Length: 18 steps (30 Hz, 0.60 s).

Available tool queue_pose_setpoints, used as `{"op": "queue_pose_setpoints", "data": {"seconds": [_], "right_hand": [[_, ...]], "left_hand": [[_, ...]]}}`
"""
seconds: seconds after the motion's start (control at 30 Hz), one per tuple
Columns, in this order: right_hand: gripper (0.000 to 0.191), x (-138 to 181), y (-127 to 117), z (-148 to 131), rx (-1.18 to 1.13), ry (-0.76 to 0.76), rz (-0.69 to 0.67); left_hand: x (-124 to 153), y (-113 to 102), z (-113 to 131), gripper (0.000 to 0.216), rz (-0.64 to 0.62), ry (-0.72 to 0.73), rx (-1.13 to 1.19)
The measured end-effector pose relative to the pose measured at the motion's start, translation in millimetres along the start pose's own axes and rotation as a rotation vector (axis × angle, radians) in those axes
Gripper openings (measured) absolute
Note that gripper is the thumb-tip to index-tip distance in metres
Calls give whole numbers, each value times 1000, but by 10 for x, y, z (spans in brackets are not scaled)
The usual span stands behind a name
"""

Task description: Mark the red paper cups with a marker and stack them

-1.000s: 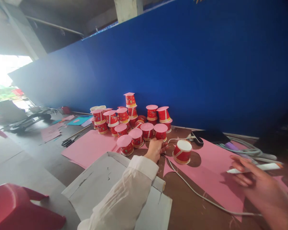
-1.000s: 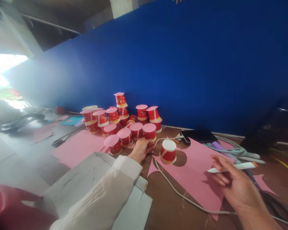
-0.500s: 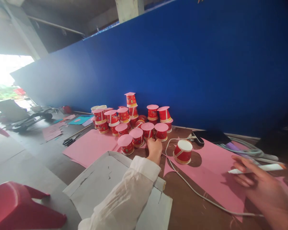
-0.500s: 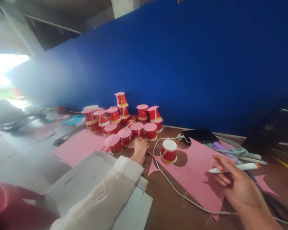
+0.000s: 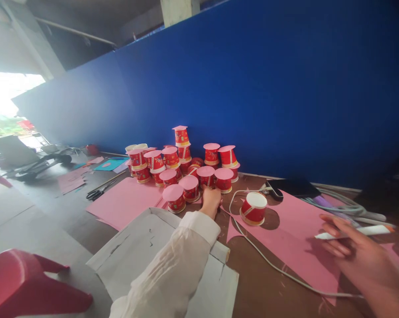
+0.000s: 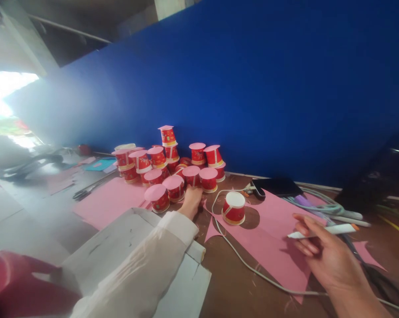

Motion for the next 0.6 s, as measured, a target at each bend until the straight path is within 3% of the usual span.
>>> {"op": "queue_pose_setpoints", "data": {"seconds": [0.4, 0.6], "right_hand": [[51, -14, -25, -1, -6, -1, 18], [57, -32, -6, 1, 8, -9, -6]], "left_hand": [[-89, 36, -43, 45, -39, 19, -139], [-72, -32, -10, 33, -50, 124, -300]]}}
Point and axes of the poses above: each hand's wrist, its own x-axis away from the middle knuckle, its own y-axis out of the palm, z = x × y, the point moved 3 cm from there along -x, towards the middle knuckle, and after that the axes turned 12 degrees about x, right-handed, at the moved point
